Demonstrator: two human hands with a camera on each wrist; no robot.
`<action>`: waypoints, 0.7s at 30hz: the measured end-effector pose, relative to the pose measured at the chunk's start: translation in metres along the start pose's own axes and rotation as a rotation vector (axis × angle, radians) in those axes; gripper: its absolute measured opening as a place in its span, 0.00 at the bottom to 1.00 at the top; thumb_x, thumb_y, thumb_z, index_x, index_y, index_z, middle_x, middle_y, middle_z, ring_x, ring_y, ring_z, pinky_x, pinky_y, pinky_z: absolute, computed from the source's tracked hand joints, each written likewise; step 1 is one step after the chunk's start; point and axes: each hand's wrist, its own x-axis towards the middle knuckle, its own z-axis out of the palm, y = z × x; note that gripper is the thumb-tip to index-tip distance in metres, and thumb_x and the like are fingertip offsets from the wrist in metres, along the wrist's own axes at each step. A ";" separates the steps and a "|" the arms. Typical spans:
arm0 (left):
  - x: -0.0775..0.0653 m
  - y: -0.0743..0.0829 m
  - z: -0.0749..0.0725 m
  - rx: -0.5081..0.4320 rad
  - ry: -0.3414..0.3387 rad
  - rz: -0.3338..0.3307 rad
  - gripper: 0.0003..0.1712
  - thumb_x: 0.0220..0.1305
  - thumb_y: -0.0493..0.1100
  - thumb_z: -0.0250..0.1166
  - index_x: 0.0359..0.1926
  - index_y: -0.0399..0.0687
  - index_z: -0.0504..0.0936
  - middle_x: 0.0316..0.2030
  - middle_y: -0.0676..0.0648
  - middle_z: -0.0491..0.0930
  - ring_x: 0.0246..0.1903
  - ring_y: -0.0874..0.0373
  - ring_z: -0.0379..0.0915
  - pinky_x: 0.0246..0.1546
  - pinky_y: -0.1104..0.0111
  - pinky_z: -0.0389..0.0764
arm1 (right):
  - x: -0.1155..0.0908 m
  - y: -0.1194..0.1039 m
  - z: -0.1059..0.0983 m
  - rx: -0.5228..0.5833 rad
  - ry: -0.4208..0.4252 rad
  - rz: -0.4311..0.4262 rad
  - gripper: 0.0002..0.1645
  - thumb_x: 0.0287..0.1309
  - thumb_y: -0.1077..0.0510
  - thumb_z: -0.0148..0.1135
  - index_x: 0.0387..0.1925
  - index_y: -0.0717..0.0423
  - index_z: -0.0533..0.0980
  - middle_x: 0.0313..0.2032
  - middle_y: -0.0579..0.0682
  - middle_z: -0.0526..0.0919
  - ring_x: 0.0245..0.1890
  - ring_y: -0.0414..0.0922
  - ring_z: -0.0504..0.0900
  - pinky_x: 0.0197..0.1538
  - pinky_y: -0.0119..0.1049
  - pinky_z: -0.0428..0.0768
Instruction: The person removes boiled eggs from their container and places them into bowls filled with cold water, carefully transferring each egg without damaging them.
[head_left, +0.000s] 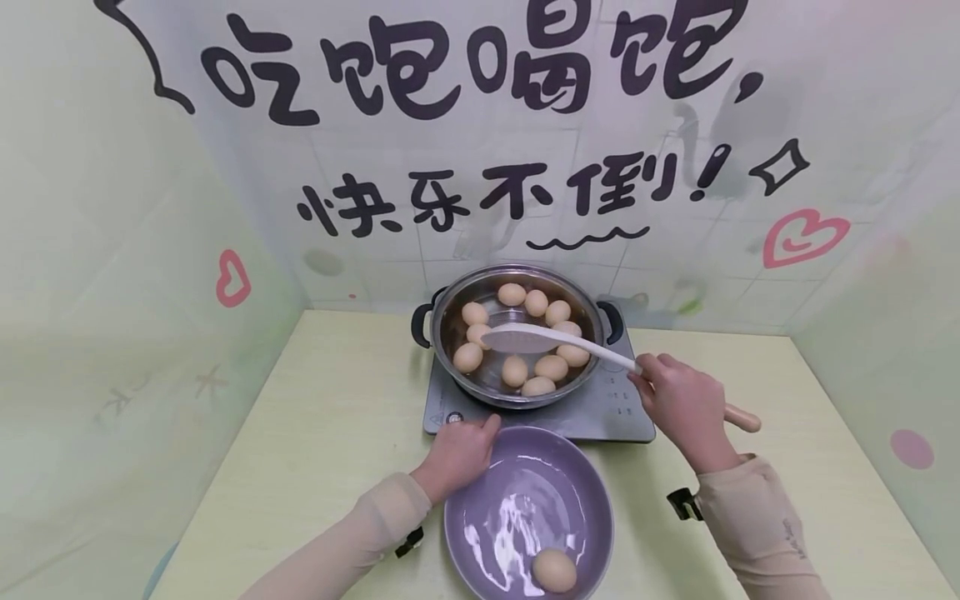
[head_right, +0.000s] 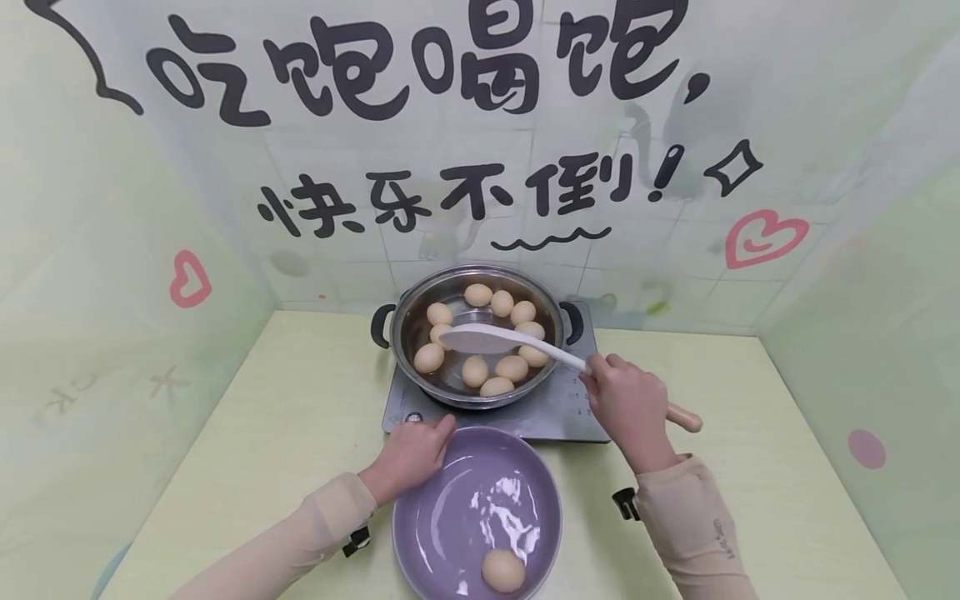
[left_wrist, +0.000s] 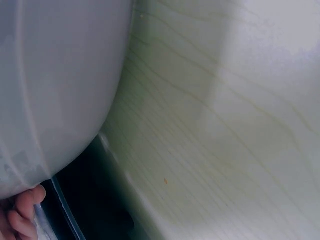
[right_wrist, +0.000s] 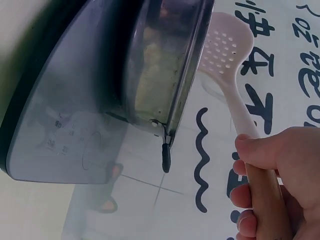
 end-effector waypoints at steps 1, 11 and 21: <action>0.000 0.000 0.000 0.001 -0.002 -0.001 0.07 0.53 0.41 0.58 0.30 0.47 0.68 0.10 0.54 0.66 0.08 0.60 0.63 0.08 0.70 0.60 | 0.000 -0.001 0.000 0.001 -0.004 -0.001 0.11 0.38 0.60 0.71 0.22 0.54 0.74 0.13 0.47 0.68 0.06 0.43 0.59 0.09 0.36 0.55; 0.001 0.000 -0.001 0.008 -0.003 0.004 0.06 0.53 0.41 0.58 0.30 0.47 0.68 0.09 0.54 0.65 0.08 0.62 0.61 0.08 0.71 0.59 | -0.005 -0.009 -0.001 0.002 -0.101 -0.007 0.09 0.40 0.57 0.70 0.23 0.53 0.76 0.13 0.45 0.67 0.06 0.39 0.58 0.09 0.34 0.54; 0.001 0.000 -0.002 0.005 -0.016 -0.002 0.06 0.54 0.41 0.58 0.30 0.47 0.68 0.09 0.55 0.65 0.08 0.62 0.61 0.08 0.71 0.58 | -0.007 -0.017 -0.003 0.008 -0.133 -0.018 0.14 0.41 0.56 0.69 0.17 0.50 0.69 0.12 0.43 0.64 0.07 0.40 0.57 0.09 0.35 0.53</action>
